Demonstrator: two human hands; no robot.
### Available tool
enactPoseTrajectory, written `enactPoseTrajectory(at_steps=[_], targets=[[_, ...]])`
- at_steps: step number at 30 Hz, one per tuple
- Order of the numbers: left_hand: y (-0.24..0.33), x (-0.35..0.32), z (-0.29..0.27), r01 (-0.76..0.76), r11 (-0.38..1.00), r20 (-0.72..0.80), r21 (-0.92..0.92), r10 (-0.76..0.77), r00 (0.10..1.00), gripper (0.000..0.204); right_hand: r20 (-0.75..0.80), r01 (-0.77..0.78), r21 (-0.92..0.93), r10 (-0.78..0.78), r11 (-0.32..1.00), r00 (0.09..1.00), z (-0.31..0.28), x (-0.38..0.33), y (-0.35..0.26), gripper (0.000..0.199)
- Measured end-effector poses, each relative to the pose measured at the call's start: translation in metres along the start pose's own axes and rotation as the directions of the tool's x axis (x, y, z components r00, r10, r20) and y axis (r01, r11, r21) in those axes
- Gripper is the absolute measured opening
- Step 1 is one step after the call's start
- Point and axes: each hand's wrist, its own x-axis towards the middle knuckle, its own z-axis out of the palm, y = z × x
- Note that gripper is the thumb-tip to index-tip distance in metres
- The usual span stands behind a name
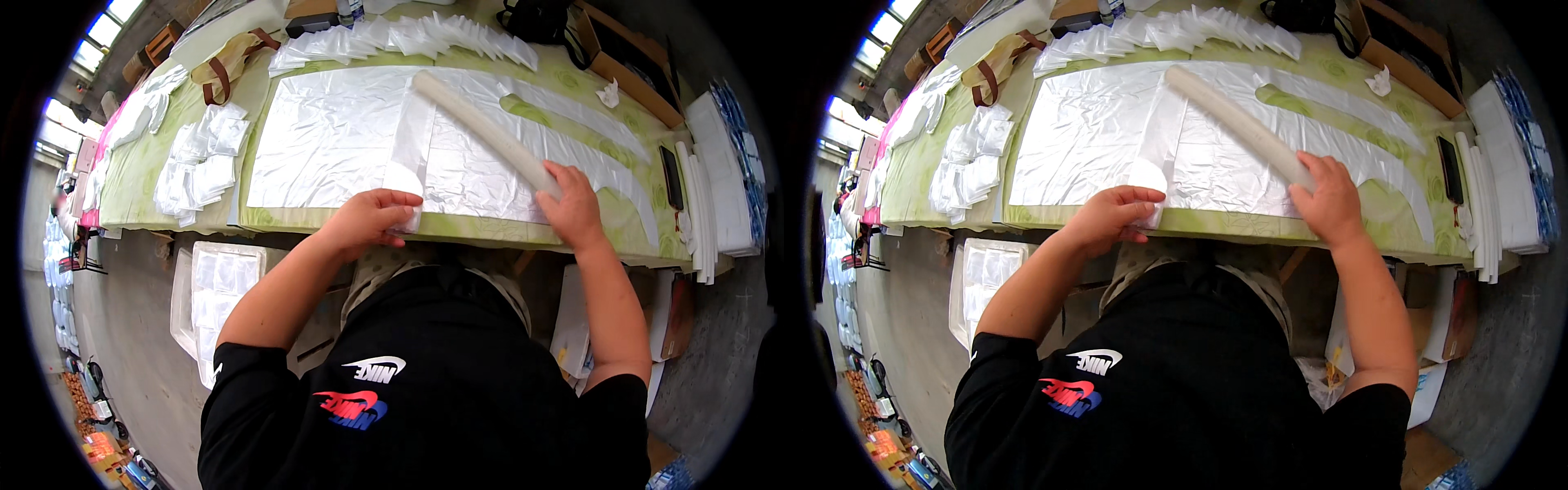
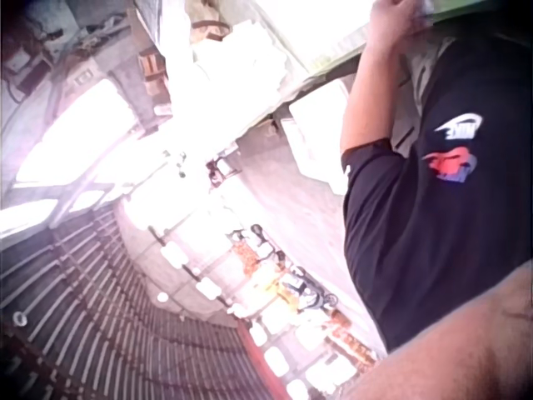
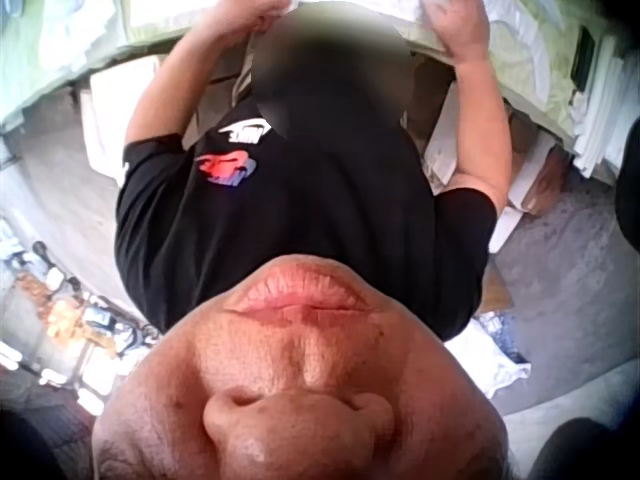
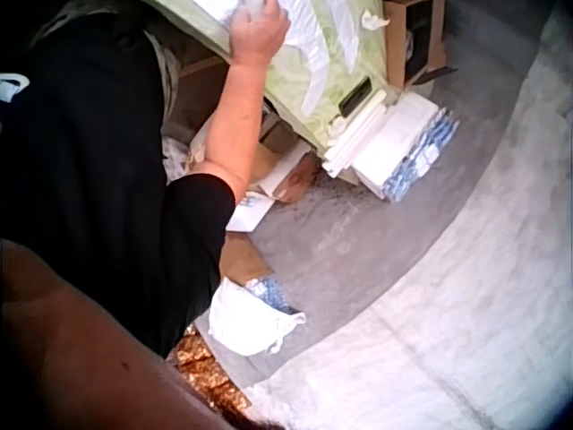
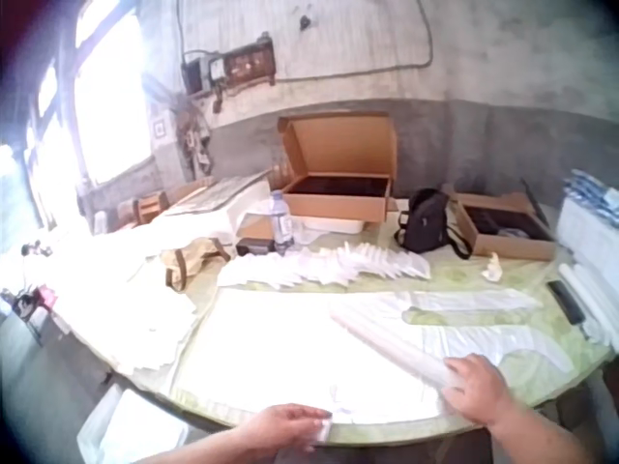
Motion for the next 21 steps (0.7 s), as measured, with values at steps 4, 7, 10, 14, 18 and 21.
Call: enactPoseTrajectory(at_steps=[4,7,10,14,18,21], targets=[[-0.013,-0.003,0.003,0.010,0.999,0.011,-0.031,-0.009,1.000,0.033,0.022,-0.106,-0.096,0.109,0.990,0.994,0.002,0.011,0.019,0.054],[-0.017,-0.010,0.014,0.008,0.997,0.027,-0.082,-0.005,1.000,0.032,-0.150,0.043,-0.320,-0.095,0.946,0.984,0.011,0.008,0.006,0.060],[-0.028,-0.014,0.019,0.026,0.989,0.067,-0.149,-0.017,0.998,0.033,-0.144,0.315,-0.088,-0.324,0.945,0.935,0.016,0.005,-0.047,0.066],[-0.028,-0.021,0.029,0.075,0.972,0.159,-0.221,-0.040,0.987,0.037,0.002,0.409,0.169,-0.416,0.897,0.910,0.041,0.007,-0.096,0.058],[-0.013,-0.045,0.022,0.064,0.962,0.442,-0.264,0.062,0.895,0.070,0.074,0.376,0.299,-0.414,0.877,0.907,0.069,0.011,-0.087,0.035],[-0.008,-0.057,-0.004,-0.048,0.931,0.609,-0.361,0.275,0.744,0.102,0.020,0.319,0.361,-0.349,0.876,0.937,0.068,0.014,-0.089,0.021]])
